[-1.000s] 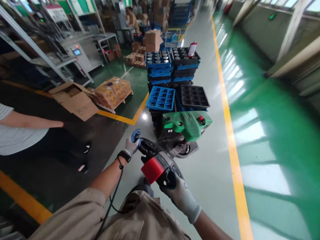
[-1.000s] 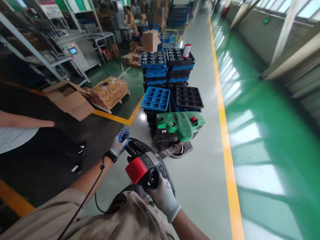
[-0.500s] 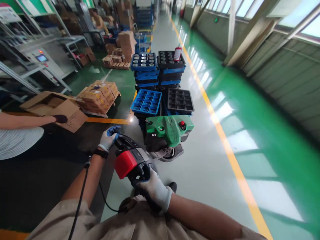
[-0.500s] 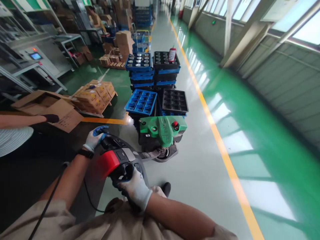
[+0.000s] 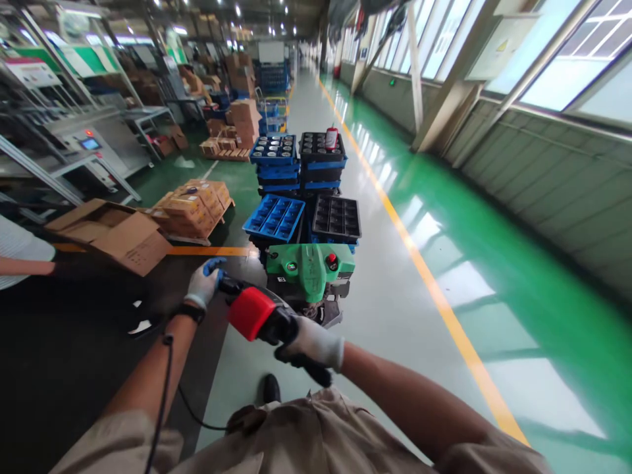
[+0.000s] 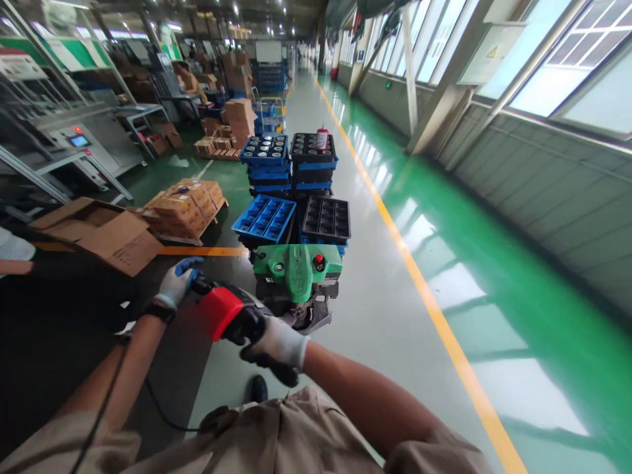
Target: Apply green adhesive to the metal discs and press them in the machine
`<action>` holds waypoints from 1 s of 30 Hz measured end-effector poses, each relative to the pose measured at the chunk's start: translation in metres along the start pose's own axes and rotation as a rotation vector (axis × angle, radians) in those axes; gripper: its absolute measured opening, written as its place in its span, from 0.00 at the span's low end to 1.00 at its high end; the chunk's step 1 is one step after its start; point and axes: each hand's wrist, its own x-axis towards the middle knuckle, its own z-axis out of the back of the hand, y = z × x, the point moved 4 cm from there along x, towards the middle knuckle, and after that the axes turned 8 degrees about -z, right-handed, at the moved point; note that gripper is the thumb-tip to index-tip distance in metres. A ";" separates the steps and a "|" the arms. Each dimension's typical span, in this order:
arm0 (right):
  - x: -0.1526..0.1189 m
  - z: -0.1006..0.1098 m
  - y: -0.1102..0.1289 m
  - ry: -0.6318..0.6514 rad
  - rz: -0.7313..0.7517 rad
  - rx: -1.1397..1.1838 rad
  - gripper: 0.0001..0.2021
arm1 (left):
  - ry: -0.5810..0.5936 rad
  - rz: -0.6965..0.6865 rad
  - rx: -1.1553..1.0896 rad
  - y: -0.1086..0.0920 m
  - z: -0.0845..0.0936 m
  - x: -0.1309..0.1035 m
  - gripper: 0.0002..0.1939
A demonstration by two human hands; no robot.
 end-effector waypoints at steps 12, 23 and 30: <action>-0.140 0.160 -0.108 -0.315 0.071 -0.839 0.22 | 0.542 -0.331 0.199 -0.043 -0.101 -0.249 0.26; -0.142 0.135 -0.134 -0.261 0.250 -0.575 0.23 | 0.521 -0.295 0.255 -0.035 -0.087 -0.267 0.27; -0.153 0.099 -0.187 -0.364 0.082 -0.641 0.31 | 0.452 -0.414 0.270 0.013 -0.090 -0.326 0.27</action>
